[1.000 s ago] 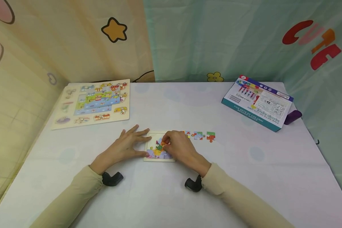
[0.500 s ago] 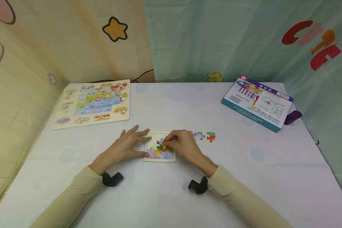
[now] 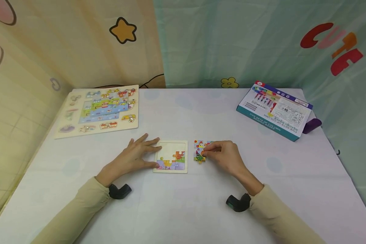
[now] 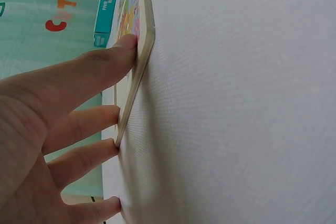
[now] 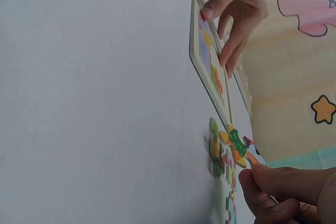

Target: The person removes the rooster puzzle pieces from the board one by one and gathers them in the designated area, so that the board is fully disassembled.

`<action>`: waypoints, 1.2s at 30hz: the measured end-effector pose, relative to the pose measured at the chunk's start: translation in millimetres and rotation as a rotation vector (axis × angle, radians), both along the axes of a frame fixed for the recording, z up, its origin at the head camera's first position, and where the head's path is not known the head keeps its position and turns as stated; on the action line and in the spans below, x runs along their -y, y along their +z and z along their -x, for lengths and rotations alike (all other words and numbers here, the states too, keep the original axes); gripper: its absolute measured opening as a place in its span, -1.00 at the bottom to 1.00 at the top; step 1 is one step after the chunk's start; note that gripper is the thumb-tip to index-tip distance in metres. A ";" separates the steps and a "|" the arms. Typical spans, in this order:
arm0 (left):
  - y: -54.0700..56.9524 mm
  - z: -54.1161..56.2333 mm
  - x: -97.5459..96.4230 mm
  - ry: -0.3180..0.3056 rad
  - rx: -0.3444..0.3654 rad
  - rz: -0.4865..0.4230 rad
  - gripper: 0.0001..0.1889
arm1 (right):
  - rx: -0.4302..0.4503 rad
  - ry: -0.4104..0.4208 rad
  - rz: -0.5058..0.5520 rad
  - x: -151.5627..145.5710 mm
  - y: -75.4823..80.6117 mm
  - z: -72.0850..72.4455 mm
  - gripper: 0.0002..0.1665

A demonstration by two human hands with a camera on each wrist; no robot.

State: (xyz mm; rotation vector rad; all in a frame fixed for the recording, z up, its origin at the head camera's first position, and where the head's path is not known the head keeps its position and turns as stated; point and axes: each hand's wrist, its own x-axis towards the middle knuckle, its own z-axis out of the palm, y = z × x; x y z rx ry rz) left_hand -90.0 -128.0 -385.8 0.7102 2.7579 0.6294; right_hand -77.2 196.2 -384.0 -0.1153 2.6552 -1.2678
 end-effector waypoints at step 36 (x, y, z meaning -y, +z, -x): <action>-1.1 0.7 -0.2 0.000 0.003 -0.006 -0.29 | -0.084 -0.035 -0.135 -24.9 -2.1 -7.1 -0.84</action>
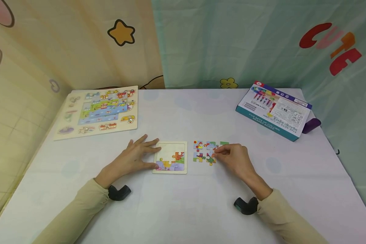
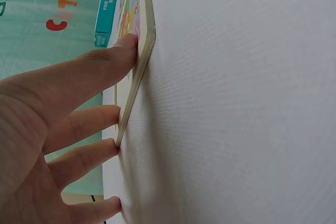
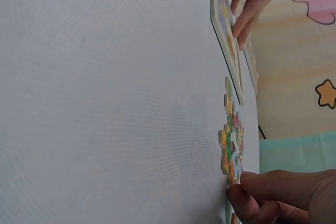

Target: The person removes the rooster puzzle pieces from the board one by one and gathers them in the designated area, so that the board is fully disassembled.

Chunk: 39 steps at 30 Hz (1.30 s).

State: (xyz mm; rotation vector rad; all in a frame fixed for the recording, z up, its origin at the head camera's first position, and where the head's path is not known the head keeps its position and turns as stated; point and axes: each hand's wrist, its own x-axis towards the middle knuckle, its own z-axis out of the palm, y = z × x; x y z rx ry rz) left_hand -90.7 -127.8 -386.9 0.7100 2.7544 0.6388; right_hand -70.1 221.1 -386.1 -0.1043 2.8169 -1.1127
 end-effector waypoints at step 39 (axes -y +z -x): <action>1.5 0.5 -1.5 0.005 0.007 0.023 -0.31 | -0.046 0.273 -0.034 96.1 -0.8 12.5 -0.76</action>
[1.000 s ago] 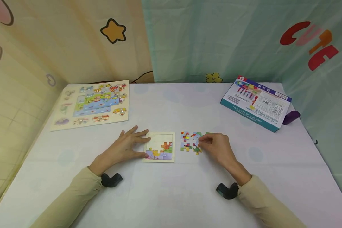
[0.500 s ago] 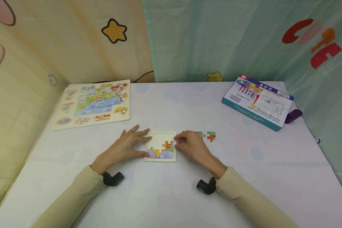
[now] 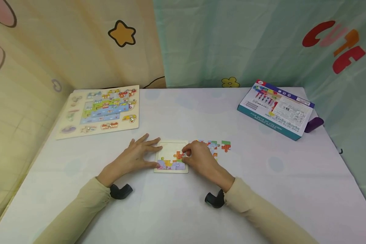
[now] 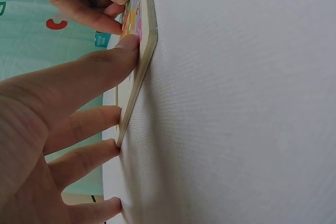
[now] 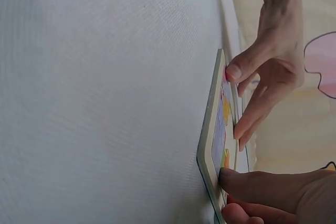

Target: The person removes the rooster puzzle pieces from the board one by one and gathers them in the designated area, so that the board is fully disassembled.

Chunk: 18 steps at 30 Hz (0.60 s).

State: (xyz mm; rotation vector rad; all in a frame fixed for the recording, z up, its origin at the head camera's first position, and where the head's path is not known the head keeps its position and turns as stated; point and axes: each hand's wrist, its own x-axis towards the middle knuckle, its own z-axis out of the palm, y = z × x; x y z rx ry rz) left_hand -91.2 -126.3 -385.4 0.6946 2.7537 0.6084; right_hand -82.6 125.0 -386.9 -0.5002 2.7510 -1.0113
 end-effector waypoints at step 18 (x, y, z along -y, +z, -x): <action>0.8 -0.3 0.3 -0.010 -0.006 -0.012 -0.32 | -0.046 -0.095 0.136 -4.1 -4.7 -7.3 -0.89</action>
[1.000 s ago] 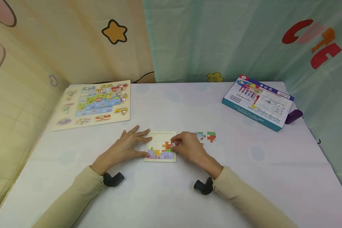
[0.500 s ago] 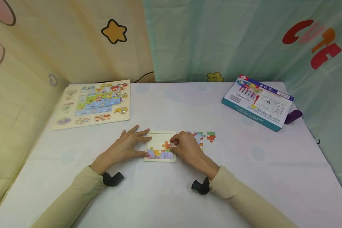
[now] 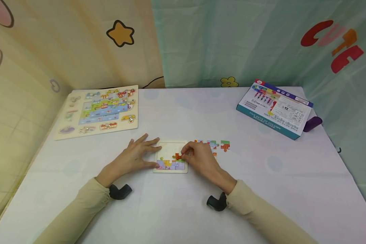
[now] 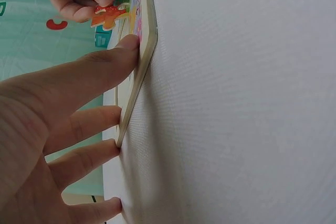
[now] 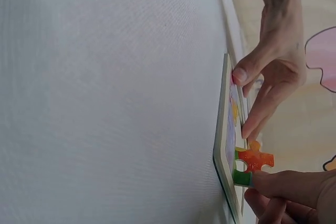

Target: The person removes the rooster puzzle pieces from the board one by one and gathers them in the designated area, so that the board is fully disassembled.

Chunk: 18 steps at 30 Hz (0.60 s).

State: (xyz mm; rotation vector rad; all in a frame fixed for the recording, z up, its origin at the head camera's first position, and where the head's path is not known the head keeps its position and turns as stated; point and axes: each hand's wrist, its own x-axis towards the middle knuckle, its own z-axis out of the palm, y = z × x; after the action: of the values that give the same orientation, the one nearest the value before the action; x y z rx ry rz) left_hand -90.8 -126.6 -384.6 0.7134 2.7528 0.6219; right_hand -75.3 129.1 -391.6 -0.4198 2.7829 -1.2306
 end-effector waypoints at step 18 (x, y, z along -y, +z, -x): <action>-0.9 0.0 0.6 -0.003 -0.009 -0.003 -0.31 | 0.148 -0.070 0.099 -30.1 3.3 -1.6 -0.89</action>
State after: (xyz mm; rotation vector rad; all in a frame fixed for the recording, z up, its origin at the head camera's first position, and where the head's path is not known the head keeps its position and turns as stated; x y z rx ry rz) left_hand -90.8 -127.2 -385.4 0.7231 2.7590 0.6243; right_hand -73.7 159.2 -388.4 -0.2291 2.6421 -1.3587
